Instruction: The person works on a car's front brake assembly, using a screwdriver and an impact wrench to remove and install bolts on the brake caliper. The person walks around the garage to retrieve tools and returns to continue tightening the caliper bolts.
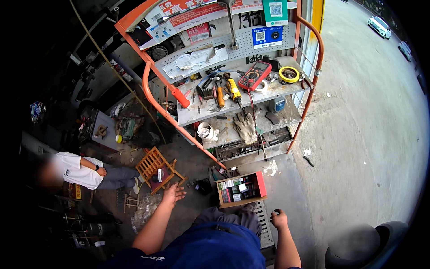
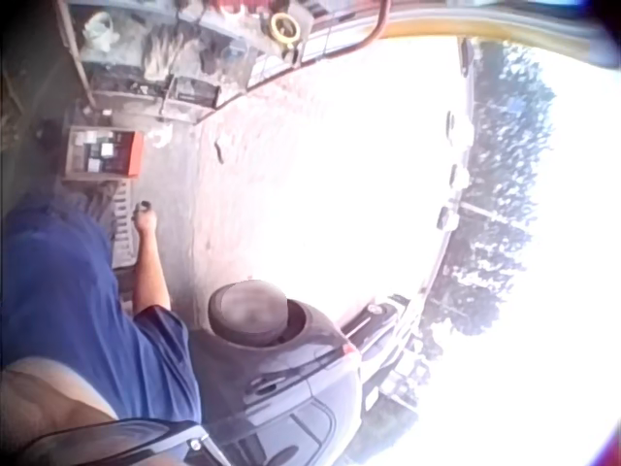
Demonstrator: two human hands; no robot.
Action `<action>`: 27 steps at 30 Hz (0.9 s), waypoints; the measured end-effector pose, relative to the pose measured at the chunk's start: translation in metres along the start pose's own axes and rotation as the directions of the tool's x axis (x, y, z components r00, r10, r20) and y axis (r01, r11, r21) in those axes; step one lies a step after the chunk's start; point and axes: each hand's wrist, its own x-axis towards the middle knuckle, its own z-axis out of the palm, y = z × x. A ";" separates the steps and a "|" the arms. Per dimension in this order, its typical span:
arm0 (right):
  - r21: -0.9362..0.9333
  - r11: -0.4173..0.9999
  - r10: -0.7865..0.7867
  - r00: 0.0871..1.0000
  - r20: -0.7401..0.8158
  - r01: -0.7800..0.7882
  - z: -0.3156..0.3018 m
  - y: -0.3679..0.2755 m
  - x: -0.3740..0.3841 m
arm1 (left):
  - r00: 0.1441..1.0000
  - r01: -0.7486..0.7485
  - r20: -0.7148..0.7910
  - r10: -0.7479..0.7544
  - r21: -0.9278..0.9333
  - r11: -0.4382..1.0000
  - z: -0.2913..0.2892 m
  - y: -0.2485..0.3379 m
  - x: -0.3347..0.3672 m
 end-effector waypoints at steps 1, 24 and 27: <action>-0.008 1.000 -0.004 1.000 0.003 0.005 0.002 0.000 -0.001 | 1.000 0.000 -0.004 0.000 -0.009 1.000 -0.004 -0.002 0.001; -0.067 0.998 0.005 0.999 0.036 -0.003 0.108 -0.039 -0.003 | 0.999 0.023 -0.018 -0.028 -0.238 0.971 -0.167 -0.030 0.051; -0.106 0.994 -0.014 0.999 0.032 0.017 0.158 -0.057 -0.017 | 0.998 0.050 -0.034 -0.062 -0.273 0.961 -0.229 -0.042 0.076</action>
